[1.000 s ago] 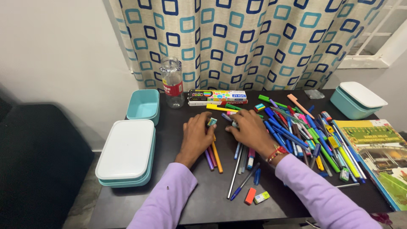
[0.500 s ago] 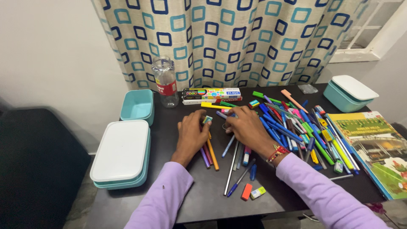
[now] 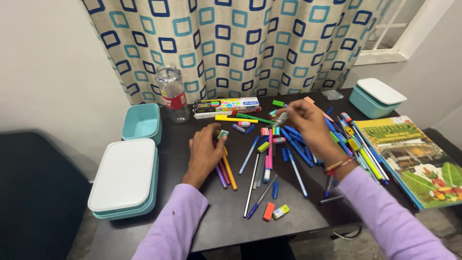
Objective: The person sorts a large pile of stationery items on a table, including pens, markers, highlighters, erasers, and sharpeners. They group similar items together by color and type, moving them into neat piles. The person also handles plastic containers and a water bottle, placing them aside to clear space for sorting.
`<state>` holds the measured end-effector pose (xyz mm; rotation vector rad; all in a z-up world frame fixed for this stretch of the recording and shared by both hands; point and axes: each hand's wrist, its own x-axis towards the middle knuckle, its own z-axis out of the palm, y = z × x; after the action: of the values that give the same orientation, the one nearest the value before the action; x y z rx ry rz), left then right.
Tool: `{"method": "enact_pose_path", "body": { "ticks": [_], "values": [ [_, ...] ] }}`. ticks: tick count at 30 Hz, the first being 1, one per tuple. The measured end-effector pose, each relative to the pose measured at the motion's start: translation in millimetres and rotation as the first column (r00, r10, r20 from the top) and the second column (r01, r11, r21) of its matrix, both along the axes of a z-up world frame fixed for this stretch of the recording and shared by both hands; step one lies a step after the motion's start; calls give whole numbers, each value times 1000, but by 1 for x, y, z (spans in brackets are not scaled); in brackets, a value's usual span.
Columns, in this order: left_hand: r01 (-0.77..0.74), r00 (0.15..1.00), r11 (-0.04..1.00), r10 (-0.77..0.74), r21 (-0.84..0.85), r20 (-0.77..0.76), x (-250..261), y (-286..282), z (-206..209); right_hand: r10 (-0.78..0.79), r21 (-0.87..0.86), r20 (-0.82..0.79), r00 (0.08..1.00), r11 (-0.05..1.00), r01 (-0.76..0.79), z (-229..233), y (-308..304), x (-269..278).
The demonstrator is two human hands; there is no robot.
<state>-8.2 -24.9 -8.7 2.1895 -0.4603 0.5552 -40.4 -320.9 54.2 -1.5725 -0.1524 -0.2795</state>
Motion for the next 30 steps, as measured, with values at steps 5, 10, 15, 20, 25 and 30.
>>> {"method": "enact_pose_path", "body": {
  "ticks": [5, 10, 15, 20, 25, 30],
  "values": [
    [-4, 1000, 1000, 4, 3, -20, -1, 1, 2, -71, 26, -15, 997, 997, 72, 6, -72, -33],
    [2, 1000, 1000, -2, 4, -9, -4, 0, 5, -339, -45, -105, 935, 941, 336, 8, -147, -77],
    [17, 1000, 1000, -17, 14, 1, -5, 0, 4, -521, -145, -165, 838, 853, 502, 3, -236, -101],
    [0, 1000, 999, 0, 48, -2, -3, 0, 4, -618, -329, -141, 773, 766, 552, -6, -312, -93],
    [4, 1000, 1000, -4, 19, 4, 0, 2, 3, -634, -456, -163, 756, 728, 512, -10, -353, -69],
    [4, 1000, 1000, -4, 7, -5, 5, 2, 1, -659, -628, -190, 728, 652, 426, -26, -372, -37]
  ]
}}
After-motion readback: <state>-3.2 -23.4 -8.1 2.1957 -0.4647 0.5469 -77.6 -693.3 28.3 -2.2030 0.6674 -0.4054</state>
